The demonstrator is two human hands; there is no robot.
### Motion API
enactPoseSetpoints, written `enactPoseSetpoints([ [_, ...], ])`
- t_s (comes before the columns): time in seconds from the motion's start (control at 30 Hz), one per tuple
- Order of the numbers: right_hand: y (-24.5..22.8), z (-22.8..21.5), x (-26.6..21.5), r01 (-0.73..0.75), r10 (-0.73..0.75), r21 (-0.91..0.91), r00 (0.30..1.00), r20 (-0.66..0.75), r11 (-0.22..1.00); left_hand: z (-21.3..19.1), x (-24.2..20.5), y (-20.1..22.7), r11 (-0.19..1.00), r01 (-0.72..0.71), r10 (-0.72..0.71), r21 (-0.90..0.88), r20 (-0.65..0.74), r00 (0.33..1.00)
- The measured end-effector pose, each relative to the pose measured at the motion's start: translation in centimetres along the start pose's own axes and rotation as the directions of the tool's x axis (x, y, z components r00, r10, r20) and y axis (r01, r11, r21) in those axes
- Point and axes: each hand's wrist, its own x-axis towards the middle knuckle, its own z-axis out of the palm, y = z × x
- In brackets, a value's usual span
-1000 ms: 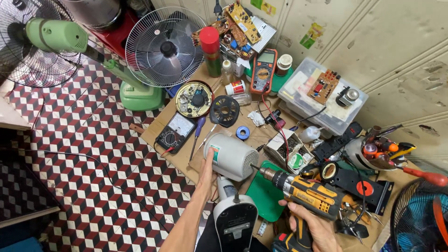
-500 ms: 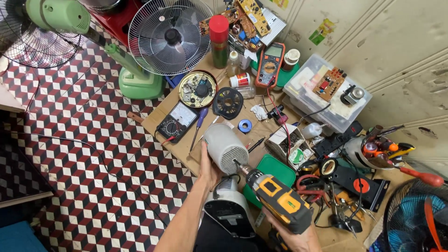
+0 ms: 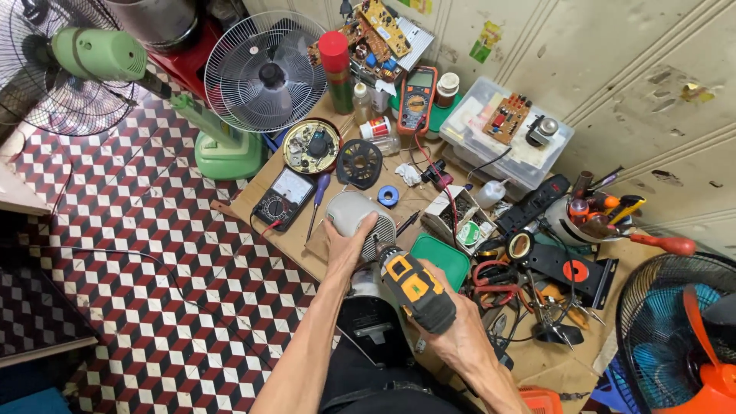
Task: Disassemble an electric fan motor housing and components using a power drill and hands.
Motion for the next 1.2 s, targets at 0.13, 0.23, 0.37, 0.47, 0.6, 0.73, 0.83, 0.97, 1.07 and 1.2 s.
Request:
enactPoseSetpoints([
  [0.13, 6.1, 0.9, 0.9, -0.04, 0.03, 0.186, 0.998, 0.053, 0.982, 0.3, 3.3, -3.4, 0.947, -0.259, 0.273, 0.19, -0.05, 0.961],
  [0.23, 6.0, 0.2, 1.4, 0.05, -0.048, 0.173, 0.999, -0.016, 0.984, -0.1, 3.0, -3.2, 0.94, -0.294, 0.304, 0.175, -0.034, 0.952],
  [0.37, 4.6, -0.1, 1.7, 0.037, -0.045, 0.212, 0.999, 0.032, 0.977, -0.6, 2.7, -3.5, 0.938, -0.305, 0.313, 0.167, -0.024, 0.949],
  [0.47, 2.7, -0.3, 1.6, -0.117, 0.105, 0.093, 0.987, 0.12, 0.989, -0.7, 3.1, -3.8, 0.938, -0.312, 0.317, 0.149, -0.008, 0.948],
  [0.6, 1.7, 0.0, 1.1, 0.093, -0.099, 0.144, 0.994, 0.038, 0.985, -0.6, 3.1, -3.9, 0.94, -0.299, 0.307, 0.165, -0.026, 0.951],
  [0.73, 4.2, 1.1, 1.2, 0.0, -0.012, 0.226, 0.999, 0.049, 0.974, -0.6, 2.4, -3.3, 0.942, -0.293, 0.3, 0.162, -0.016, 0.954],
  [0.83, 3.5, 1.0, 1.1, -0.008, 0.003, 0.184, 1.0, 0.028, 0.983, -0.7, 3.0, -3.9, 0.938, -0.294, 0.305, 0.185, -0.031, 0.952],
  [0.97, 4.2, 1.2, 1.1, 0.0, -0.004, 0.134, 1.0, 0.031, 0.991, -0.7, 2.8, -3.7, 0.932, -0.314, 0.323, 0.182, -0.022, 0.946],
  [1.07, 3.5, 1.0, 1.1, 0.024, -0.028, 0.169, 0.999, 0.021, 0.985, -0.6, 2.5, -3.4, 0.931, -0.304, 0.315, 0.204, -0.023, 0.949],
  [1.2, 4.6, 1.2, 1.2, -0.127, 0.117, 0.119, 0.989, 0.089, 0.985, -0.6, 1.9, -2.7, 0.947, -0.257, 0.262, 0.193, -0.004, 0.965],
])
